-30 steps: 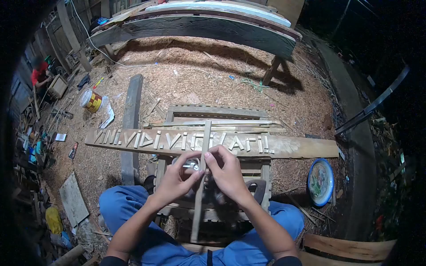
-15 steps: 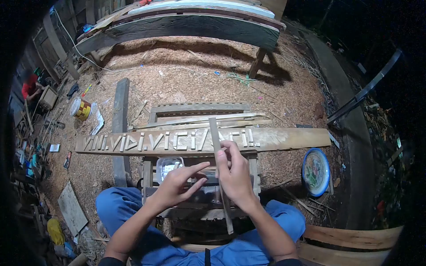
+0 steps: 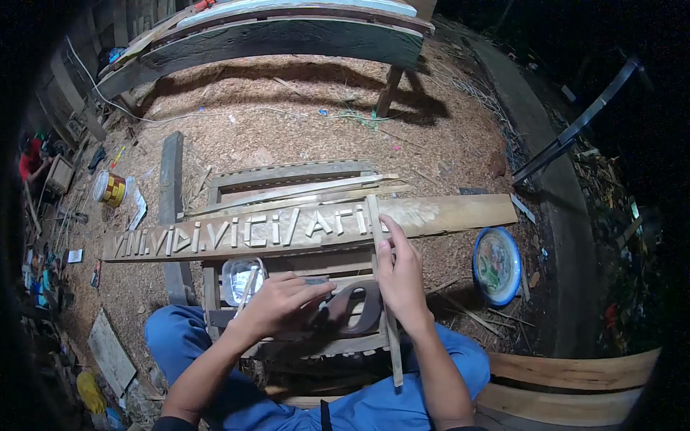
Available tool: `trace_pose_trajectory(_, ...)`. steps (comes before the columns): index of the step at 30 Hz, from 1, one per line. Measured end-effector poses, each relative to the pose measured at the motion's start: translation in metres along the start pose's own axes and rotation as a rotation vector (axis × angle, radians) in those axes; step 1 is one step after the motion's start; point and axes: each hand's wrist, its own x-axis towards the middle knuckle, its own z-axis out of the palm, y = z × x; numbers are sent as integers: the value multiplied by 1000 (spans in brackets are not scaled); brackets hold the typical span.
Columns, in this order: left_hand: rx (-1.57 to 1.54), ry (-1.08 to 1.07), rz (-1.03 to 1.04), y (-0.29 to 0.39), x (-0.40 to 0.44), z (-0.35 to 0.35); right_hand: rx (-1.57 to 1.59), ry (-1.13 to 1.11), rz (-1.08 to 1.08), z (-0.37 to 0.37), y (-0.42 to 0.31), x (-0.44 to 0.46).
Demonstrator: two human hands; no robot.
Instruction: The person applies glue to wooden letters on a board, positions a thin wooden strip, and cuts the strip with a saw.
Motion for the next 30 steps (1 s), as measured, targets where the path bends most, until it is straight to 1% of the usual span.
trace_pose_trajectory(3, 4, -10, 8, 0, 5, 7, -95, -50, 59, -3, 5, 4)
trace_pose_trajectory(5, 4, -13, 7, -1, 6, 11, -138, -28, 24, -1, 7, 5)
trace_pose_trajectory(7, 17, 2, 14, -2, 9, 14, -212, 40, -153, 3, 22, 7)
trace_pose_trajectory(8, 14, 1, 16, -1, 10, 13, -217, 59, -181, 5, 28, 8)
trace_pose_trajectory(9, 16, -18, 6, -1, 11, 10, -218, 59, -178, 5, 26, 8)
trace_pose_trajectory(11, 12, -38, -11, -1, 11, 9, -174, -38, -30, 3, 16, 8)
trace_pose_trajectory(15, 11, -36, -9, -2, 8, 12, -247, -60, -31, 1, 14, 6)
trace_pose_trajectory(17, 26, -8, 12, -3, 8, 13, -234, -36, -103, 0, 16, 9)
trace_pose_trajectory(18, 43, -42, 1, -3, 7, 11, -228, -50, -15, -1, 9, 10)
trace_pose_trajectory(25, 27, -36, -1, -6, 5, 14, -255, -28, -31, 5, 11, 17)
trace_pose_trajectory(27, 29, -54, -10, -6, 5, 13, -283, -39, 38, 4, 6, 19)
trace_pose_trajectory(30, 41, -65, -15, -6, 3, 11, -291, -22, 7, 5, 7, 19)
